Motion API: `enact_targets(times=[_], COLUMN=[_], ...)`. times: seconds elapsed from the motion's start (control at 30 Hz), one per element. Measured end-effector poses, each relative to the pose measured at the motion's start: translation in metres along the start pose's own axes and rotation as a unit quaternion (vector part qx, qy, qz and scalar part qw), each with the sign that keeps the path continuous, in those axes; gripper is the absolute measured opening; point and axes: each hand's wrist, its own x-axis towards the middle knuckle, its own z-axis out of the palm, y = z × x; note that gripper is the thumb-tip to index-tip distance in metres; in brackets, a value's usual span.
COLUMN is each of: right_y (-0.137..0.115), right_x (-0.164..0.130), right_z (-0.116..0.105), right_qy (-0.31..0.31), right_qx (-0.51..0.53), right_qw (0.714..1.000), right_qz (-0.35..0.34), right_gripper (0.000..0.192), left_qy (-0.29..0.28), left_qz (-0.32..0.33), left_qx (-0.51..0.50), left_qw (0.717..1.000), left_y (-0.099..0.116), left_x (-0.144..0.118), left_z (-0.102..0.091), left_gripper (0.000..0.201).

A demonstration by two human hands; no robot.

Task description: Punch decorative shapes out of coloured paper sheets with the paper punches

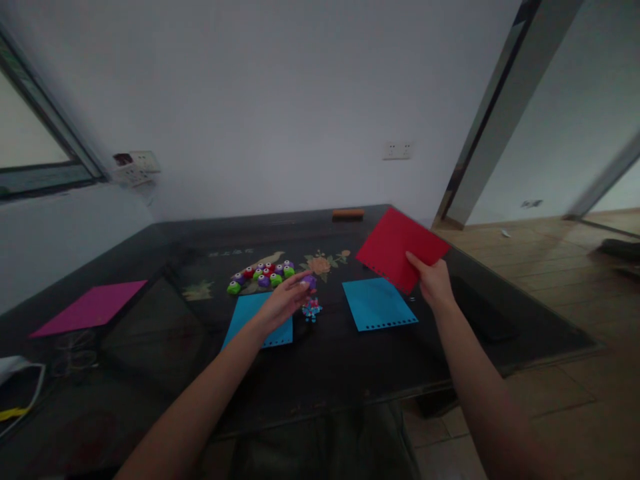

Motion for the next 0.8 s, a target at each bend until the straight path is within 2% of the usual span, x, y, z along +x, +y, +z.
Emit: enact_targets(times=[0.17, 0.37, 0.47, 0.53, 0.6, 0.8], right_y=[0.001, 0.001, 0.002, 0.002, 0.002, 0.001], right_x=[0.001, -0.001, -0.002, -0.002, -0.003, -0.003], right_z=[-0.012, -0.008, -0.007, -0.008, -0.008, -0.008], right_qy=[0.059, 0.054, 0.041, 0.035, 0.032, 0.042], right_qx=[0.037, 0.036, 0.02, 0.018, 0.019, 0.024], right_qw=[0.998, 0.998, 0.999, 0.999, 0.999, 0.999], right_qz=[0.009, 0.006, 0.012, 0.017, 0.019, 0.01], right_gripper=[0.043, 0.04, 0.041, 0.042, 0.042, 0.042], left_qy=[0.023, 0.017, 0.028, 0.039, 0.062, 0.122], left_qz=[0.01, 0.044, 0.063, 0.069, 0.051, 0.02], left_qx=[0.004, 0.065, 0.147, 0.237, 0.341, 0.445], left_qw=[1.0, 0.997, 0.987, 0.968, 0.937, 0.887], left_y=[-0.002, -0.007, -0.01, -0.011, -0.014, -0.026], left_x=[0.016, 0.057, 0.084, 0.103, 0.121, 0.155], left_z=[0.014, 0.049, 0.064, 0.073, 0.08, 0.084], left_gripper=[0.044, 0.034, 0.028, 0.023, 0.019, 0.012])
